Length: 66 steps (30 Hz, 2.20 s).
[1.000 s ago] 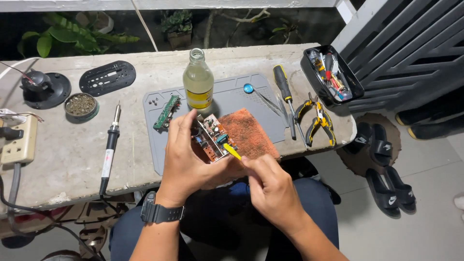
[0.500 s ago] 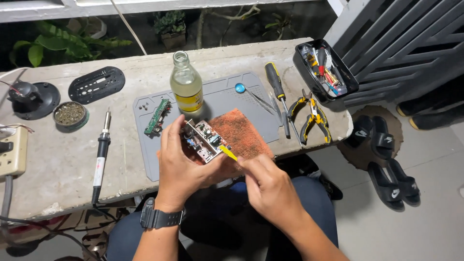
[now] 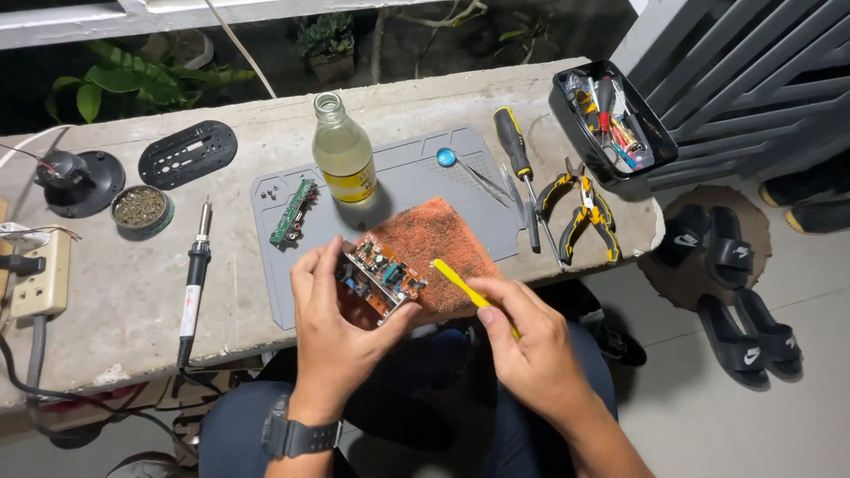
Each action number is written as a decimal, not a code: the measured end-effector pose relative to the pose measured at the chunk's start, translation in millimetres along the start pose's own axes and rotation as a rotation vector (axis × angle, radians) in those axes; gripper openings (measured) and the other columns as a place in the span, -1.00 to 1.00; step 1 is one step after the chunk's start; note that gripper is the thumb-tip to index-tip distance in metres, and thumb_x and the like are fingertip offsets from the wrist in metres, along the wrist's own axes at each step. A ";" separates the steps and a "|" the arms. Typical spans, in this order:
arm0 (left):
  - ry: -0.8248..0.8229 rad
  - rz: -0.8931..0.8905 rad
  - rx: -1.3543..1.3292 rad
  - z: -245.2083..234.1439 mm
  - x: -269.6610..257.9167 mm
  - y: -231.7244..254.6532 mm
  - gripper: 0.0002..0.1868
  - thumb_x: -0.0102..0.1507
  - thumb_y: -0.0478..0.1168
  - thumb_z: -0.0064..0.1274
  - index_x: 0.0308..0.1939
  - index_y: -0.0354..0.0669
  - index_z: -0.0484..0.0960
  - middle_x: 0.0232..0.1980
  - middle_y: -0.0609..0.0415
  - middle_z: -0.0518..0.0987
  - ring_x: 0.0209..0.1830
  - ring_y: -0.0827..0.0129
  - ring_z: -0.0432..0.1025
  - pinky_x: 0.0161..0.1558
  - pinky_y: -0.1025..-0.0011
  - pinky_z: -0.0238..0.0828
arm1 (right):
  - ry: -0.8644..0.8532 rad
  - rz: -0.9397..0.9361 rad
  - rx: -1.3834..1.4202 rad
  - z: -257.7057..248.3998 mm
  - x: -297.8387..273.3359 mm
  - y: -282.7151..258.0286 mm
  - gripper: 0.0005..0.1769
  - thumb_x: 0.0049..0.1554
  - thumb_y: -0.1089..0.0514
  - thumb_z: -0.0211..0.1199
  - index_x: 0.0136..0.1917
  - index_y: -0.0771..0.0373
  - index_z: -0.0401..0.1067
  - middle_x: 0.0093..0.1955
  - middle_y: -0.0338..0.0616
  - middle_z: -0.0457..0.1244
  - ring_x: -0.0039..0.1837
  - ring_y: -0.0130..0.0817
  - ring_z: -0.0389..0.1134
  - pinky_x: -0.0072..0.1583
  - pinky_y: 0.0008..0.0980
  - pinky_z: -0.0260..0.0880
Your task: Cleaning a circuit board using a toothbrush and cleaning solution at a repair bench.
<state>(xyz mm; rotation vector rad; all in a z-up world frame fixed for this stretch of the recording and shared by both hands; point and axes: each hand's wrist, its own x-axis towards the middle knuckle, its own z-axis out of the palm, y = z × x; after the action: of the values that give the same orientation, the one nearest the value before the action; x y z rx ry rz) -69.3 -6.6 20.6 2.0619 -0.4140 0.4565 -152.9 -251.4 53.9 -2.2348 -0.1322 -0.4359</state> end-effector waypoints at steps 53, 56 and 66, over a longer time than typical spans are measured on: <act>0.226 0.101 0.016 20.5 -17.1 -14.2 0.23 0.14 0.15 0.66 0.66 -0.46 0.34 0.47 -0.41 0.40 0.55 -0.23 0.42 0.61 -0.08 0.43 | -0.128 -0.189 -0.213 30.1 -0.3 -10.4 -0.80 0.29 0.43 0.23 0.16 0.26 0.45 0.09 -0.03 0.29 0.06 0.04 0.43 0.10 -0.06 0.48; 0.241 0.084 0.026 15.7 -15.9 -15.6 0.21 0.15 0.13 0.65 0.66 -0.46 0.35 0.48 -0.39 0.40 0.56 -0.23 0.41 0.62 -0.08 0.42 | -0.165 -0.159 -0.180 22.7 1.6 -15.7 -0.77 0.27 0.44 0.22 0.15 0.23 0.46 0.08 -0.06 0.29 0.04 0.00 0.43 0.09 -0.11 0.48; 0.239 0.058 -0.034 19.4 -15.6 -12.1 0.22 0.13 0.05 0.62 0.68 -0.44 0.29 0.50 -0.37 0.38 0.58 -0.20 0.40 0.63 -0.04 0.42 | -0.128 -0.199 -0.235 25.1 1.8 -24.4 -0.79 0.28 0.43 0.22 0.15 0.22 0.46 0.07 -0.07 0.29 0.03 0.00 0.43 0.07 -0.08 0.47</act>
<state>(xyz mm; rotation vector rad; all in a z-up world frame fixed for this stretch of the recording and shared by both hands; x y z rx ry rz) -74.3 -15.7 -5.0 1.9383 -0.3359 0.7178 -150.3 -216.6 57.3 -2.4920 -0.3908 -0.4331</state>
